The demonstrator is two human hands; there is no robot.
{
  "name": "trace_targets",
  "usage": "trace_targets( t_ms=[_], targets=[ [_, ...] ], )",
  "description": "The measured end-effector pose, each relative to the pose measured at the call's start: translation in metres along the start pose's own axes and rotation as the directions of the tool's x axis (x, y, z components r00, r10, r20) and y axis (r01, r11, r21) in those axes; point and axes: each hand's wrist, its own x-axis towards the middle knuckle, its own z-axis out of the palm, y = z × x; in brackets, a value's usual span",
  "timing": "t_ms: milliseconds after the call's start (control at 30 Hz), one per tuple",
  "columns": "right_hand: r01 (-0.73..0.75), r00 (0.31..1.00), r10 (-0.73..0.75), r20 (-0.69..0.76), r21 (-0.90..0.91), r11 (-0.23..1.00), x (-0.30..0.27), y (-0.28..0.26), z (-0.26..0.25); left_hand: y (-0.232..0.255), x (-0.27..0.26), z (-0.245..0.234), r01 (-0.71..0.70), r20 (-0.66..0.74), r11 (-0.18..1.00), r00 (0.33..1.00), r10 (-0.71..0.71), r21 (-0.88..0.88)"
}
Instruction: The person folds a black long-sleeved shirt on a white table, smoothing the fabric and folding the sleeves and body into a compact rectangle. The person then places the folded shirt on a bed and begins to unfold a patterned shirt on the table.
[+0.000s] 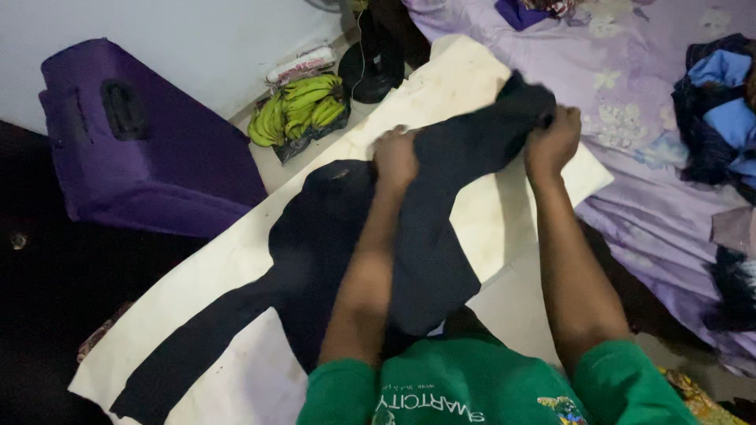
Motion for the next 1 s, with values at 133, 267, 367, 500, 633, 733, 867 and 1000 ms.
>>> trace_targets(
  t_ms=[133,267,367,500,633,733,867,1000],
  targets=[
    [0.18,0.842,0.097,0.53,-0.448,0.876,-0.005,0.002,0.004,-0.012,0.016,0.009,0.206,0.162,0.953,0.956,-0.245,0.224],
    [0.258,0.728,0.057,0.684,-0.35,0.9,0.01,-0.014,0.01,0.001,0.044,0.027,0.414,0.268,0.877,0.841,-0.471,0.244],
    [0.357,0.865,-0.326,0.381,-0.012,0.934,0.024,-0.015,0.028,0.016,0.057,0.034,0.312,-0.21,0.94,0.918,-0.335,-0.135],
    [0.25,0.735,-0.002,0.678,-0.268,0.93,0.056,0.008,0.053,0.03,0.082,0.024,0.271,-0.365,0.928,0.862,-0.352,-0.257],
    [0.006,0.866,0.101,0.489,-0.213,0.977,0.088,0.038,0.045,0.033,0.095,0.002,0.298,-0.418,0.909,0.815,-0.401,-0.29],
    [0.176,0.977,-0.168,0.133,-0.046,0.983,0.099,0.037,0.031,0.035,0.095,-0.009,0.294,-0.458,0.918,0.8,-0.389,-0.265],
    [0.348,0.937,-0.347,-0.037,0.127,0.929,0.061,0.019,0.029,0.047,0.067,-0.005,0.186,-0.503,0.975,0.835,-0.223,-0.124],
    [0.21,0.915,-0.257,0.311,0.177,0.962,-0.007,-0.002,0.039,0.074,0.014,0.015,0.124,-0.173,0.967,0.971,-0.164,-0.223]
  ],
)
